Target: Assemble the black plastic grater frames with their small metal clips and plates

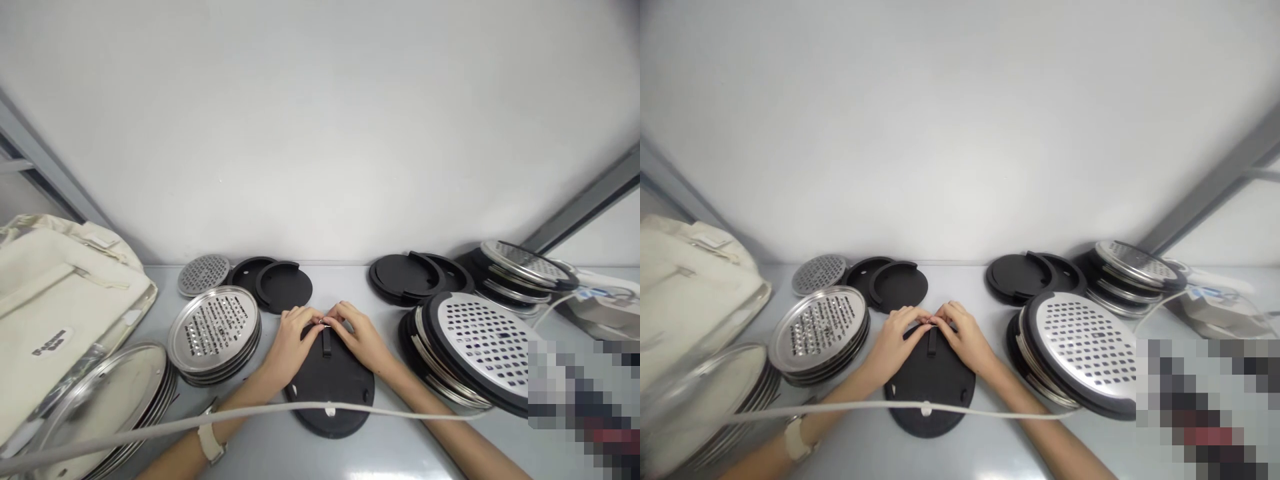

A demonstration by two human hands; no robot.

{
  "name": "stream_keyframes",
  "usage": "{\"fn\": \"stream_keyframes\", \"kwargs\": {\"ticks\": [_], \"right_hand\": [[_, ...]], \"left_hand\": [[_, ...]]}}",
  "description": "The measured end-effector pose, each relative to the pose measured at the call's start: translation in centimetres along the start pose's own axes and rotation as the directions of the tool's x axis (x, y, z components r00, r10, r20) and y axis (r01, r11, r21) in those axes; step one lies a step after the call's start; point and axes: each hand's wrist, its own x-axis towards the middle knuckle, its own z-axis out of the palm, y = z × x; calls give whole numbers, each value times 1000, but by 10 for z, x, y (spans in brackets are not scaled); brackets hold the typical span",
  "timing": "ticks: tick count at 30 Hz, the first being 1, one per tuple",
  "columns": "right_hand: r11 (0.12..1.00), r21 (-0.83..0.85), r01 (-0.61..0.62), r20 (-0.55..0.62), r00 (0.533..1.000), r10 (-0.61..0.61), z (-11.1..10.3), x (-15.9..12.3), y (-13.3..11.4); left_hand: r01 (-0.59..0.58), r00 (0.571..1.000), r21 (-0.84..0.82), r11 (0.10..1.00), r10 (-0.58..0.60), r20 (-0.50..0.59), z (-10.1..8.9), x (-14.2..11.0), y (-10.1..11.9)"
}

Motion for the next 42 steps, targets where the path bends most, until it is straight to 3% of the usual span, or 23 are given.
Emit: {"fn": "stream_keyframes", "kwargs": {"ticks": [10,24,42], "right_hand": [[993,-110,-39,-46,998,34,1,0,1],[982,-170,-83,19,996,88,1,3,1],[989,-132,-66,86,993,77,4,2,6]], "left_hand": [[-100,995,117,988,99,14,-4,10,5],[-74,993,83,994,82,-87,4,1,-6],[-156,987,38,987,158,-32,4,5,-10]]}}
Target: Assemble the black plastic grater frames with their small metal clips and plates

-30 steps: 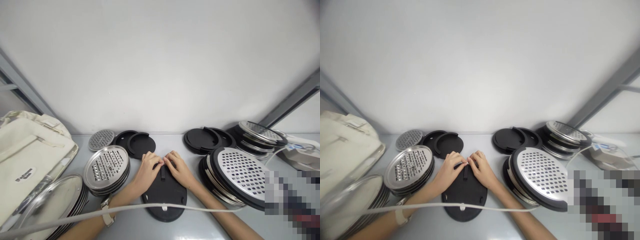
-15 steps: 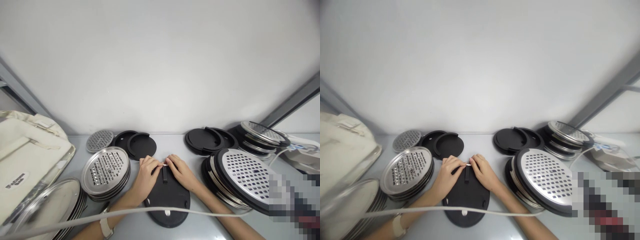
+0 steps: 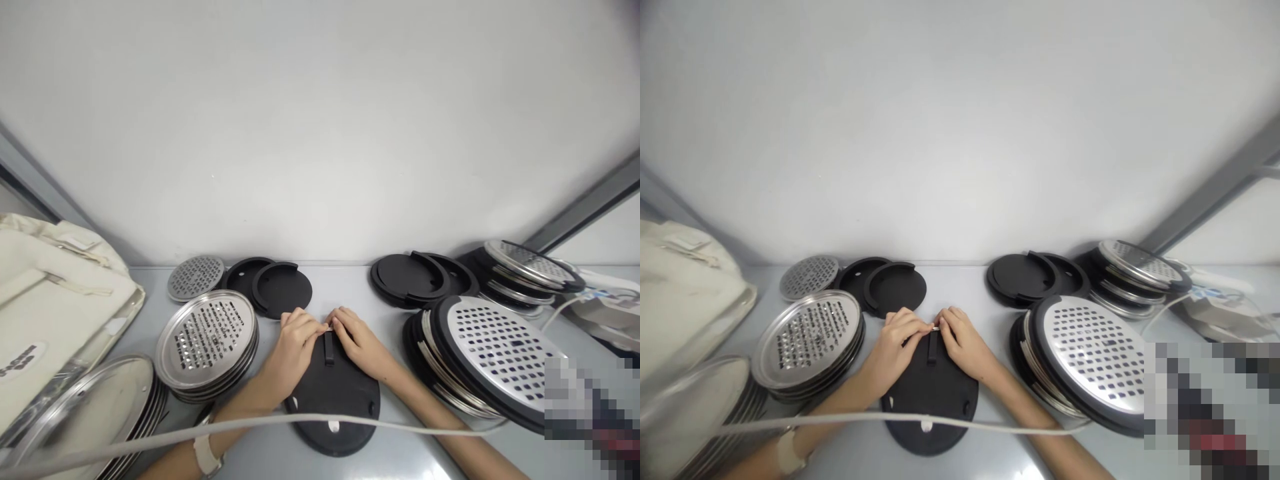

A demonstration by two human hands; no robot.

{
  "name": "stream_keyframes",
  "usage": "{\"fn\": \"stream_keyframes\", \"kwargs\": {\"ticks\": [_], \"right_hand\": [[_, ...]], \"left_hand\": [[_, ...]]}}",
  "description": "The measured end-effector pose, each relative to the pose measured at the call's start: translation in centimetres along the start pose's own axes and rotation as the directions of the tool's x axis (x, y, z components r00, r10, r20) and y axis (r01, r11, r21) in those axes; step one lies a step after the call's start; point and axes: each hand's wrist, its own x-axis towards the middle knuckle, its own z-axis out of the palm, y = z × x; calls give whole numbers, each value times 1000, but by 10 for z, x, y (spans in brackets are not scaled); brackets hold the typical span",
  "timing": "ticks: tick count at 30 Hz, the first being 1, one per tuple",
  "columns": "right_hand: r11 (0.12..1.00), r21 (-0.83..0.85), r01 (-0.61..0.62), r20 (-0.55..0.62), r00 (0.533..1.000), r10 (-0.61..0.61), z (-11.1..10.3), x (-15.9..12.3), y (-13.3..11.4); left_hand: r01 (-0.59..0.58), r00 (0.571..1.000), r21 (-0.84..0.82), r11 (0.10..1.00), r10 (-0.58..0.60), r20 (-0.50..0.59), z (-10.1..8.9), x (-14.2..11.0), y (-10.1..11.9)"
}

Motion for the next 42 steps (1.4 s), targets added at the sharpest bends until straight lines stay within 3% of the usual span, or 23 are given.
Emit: {"fn": "stream_keyframes", "kwargs": {"ticks": [27,42], "right_hand": [[999,-48,10,64,998,-6,-2,-2,-1],[1000,8,-4,18,1000,4,-5,-2,-6]], "left_hand": [[96,995,-77,992,-98,-23,5,2,3],[68,996,18,997,-68,-51,1,-2,8]]}}
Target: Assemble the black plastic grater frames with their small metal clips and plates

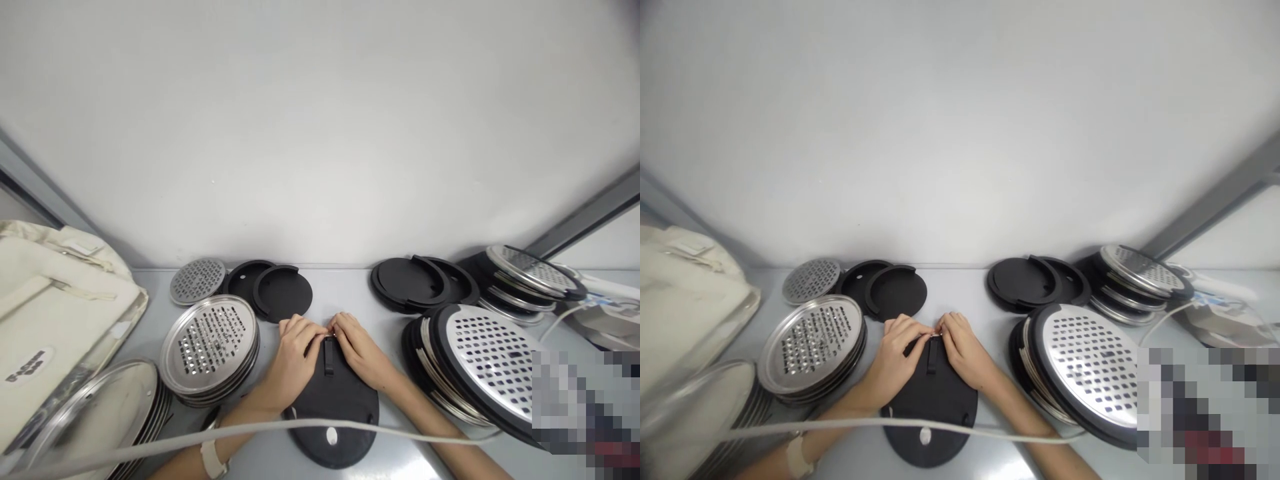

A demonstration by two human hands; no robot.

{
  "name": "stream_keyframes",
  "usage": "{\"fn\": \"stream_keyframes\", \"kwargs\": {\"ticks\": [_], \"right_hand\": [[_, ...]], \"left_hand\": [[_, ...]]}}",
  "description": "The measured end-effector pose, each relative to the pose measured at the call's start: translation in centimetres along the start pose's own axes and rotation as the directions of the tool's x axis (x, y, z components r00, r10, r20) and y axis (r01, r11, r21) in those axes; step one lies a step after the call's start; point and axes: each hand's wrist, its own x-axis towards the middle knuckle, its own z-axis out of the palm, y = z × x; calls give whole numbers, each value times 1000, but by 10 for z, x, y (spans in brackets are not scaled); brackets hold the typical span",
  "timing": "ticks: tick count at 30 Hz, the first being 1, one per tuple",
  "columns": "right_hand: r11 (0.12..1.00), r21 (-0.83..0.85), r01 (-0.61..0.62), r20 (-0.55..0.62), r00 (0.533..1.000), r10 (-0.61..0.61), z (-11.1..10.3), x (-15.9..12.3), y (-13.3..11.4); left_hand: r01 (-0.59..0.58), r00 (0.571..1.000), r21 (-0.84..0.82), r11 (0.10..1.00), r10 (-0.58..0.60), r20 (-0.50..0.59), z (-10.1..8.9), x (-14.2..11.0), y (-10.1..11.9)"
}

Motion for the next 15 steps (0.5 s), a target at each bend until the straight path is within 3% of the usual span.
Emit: {"fn": "stream_keyframes", "kwargs": {"ticks": [15], "right_hand": [[995,-103,7,-11,1000,-8,-2,1,-6]], "left_hand": [[-17,999,15,1000,17,37,-5,0,0]]}}
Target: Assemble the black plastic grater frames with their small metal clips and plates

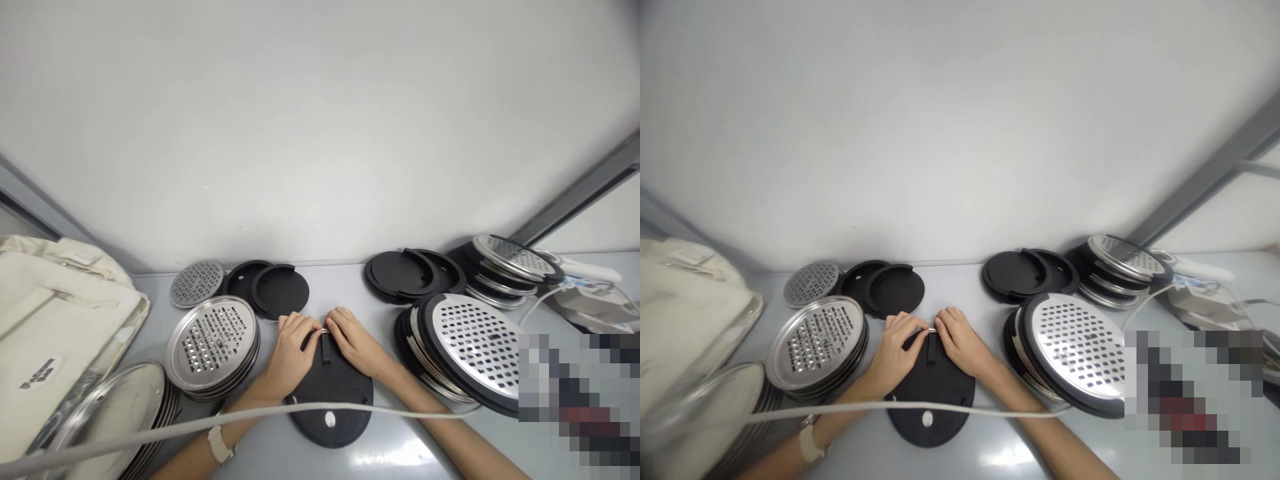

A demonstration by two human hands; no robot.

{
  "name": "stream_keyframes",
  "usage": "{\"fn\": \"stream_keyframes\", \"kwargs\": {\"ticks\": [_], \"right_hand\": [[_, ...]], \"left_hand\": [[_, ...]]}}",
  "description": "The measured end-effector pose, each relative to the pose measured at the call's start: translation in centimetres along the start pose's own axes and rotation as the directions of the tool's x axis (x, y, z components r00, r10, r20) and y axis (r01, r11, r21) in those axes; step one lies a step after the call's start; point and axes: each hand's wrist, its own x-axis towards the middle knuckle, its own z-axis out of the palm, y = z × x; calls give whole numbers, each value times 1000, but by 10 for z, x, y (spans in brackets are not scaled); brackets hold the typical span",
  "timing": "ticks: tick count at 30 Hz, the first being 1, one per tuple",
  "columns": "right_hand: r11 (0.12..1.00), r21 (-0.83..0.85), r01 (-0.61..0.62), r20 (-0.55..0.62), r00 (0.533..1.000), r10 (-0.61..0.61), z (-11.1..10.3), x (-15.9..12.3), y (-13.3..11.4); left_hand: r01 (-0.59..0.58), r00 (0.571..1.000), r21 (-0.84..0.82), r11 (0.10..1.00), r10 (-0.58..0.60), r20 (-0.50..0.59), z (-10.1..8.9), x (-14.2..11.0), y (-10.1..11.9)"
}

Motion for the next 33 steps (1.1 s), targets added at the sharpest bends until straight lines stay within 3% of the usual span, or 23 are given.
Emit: {"fn": "stream_keyframes", "kwargs": {"ticks": [33], "right_hand": [[997,-70,-9,73,997,14,1,0,4]], "left_hand": [[28,999,-160,987,-31,-19,3,2,-5]]}}
